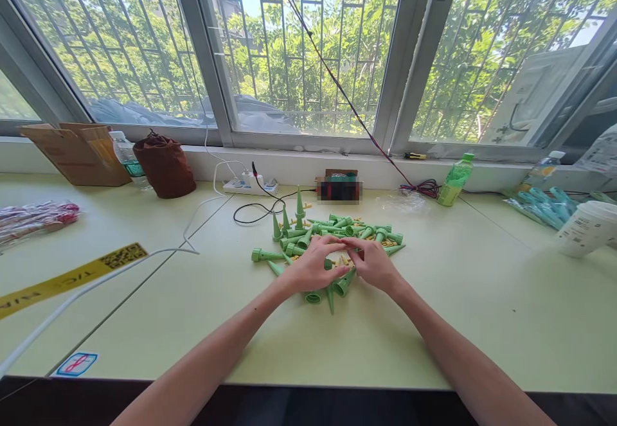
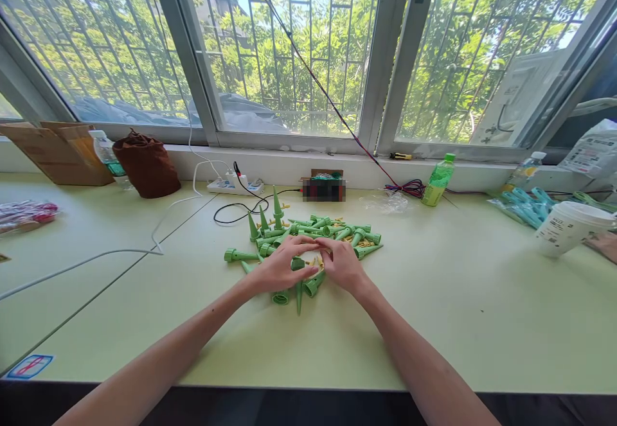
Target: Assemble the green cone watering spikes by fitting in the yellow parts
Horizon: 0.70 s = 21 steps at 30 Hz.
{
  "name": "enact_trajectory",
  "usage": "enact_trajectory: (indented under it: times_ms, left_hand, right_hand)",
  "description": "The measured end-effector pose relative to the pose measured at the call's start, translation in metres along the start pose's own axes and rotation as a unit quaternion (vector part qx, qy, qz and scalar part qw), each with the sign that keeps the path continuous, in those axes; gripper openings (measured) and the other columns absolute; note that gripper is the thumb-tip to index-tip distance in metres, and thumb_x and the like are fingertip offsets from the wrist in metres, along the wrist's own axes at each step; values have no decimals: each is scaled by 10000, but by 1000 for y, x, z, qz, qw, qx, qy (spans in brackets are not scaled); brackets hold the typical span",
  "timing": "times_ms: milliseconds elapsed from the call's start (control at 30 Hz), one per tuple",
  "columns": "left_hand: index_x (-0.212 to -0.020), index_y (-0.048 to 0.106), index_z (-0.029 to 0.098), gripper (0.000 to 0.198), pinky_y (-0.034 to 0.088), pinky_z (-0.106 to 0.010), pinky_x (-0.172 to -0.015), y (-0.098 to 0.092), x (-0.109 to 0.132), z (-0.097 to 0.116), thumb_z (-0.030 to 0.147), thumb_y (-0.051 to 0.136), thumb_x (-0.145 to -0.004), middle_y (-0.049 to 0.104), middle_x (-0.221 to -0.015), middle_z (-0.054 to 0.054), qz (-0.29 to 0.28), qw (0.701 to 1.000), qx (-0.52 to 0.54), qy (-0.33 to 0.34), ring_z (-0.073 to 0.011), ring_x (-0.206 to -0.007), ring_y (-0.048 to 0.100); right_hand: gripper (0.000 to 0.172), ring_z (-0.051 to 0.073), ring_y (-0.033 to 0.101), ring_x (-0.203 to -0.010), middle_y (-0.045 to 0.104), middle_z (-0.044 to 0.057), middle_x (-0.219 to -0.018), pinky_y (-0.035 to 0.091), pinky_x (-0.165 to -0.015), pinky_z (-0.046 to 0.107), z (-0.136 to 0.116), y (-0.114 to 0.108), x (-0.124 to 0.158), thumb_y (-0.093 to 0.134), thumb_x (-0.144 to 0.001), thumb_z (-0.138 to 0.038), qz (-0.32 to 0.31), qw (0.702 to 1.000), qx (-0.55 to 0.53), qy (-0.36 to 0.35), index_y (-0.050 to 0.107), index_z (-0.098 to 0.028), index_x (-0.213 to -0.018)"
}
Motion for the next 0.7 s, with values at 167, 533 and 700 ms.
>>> enact_trajectory:
  times_ms: [167, 533, 700]
  left_hand:
    - [-1169, 644, 208, 345, 454, -371, -967, -13, -1, 2, 358, 625, -859, 630, -1134, -86, 92, 995, -14, 18, -246, -1114, 549]
    - [-775, 664, 161, 208, 418, -295, -658, -9, -1, -15, 348, 608, -846, 601, -736, -43, 68, 988, -135, -34, -188, -729, 567]
    - [-821, 676, 159, 162, 434, -308, -688, -2, -1, -19, 308, 613, -839, 641, -750, -46, 41, 989, -138, -35, -194, -723, 587]
  right_hand:
    - [304, 196, 679, -740, 746, 88, -1004, 519, -742, 314, 7, -4, -1, 496, -852, -191, 30, 999, 5, 24, 725, -163, -1050]
    - [225, 137, 553, -520, 687, 39, -763, 425, -544, 268, 9, -8, 0, 553, -876, -358, 63, 997, 6, 32, 673, -170, -860]
    - [233, 143, 555, -524, 683, 39, -753, 423, -551, 272, 7, -8, -1, 501, -907, -331, 60, 998, 4, 22, 663, -173, -853]
Point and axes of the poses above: each hand's wrist, its own x-axis away from the middle knuckle, its own y-axis out of the palm, z = x × y, the point moved 8 cm from there along -x, towards the middle knuckle
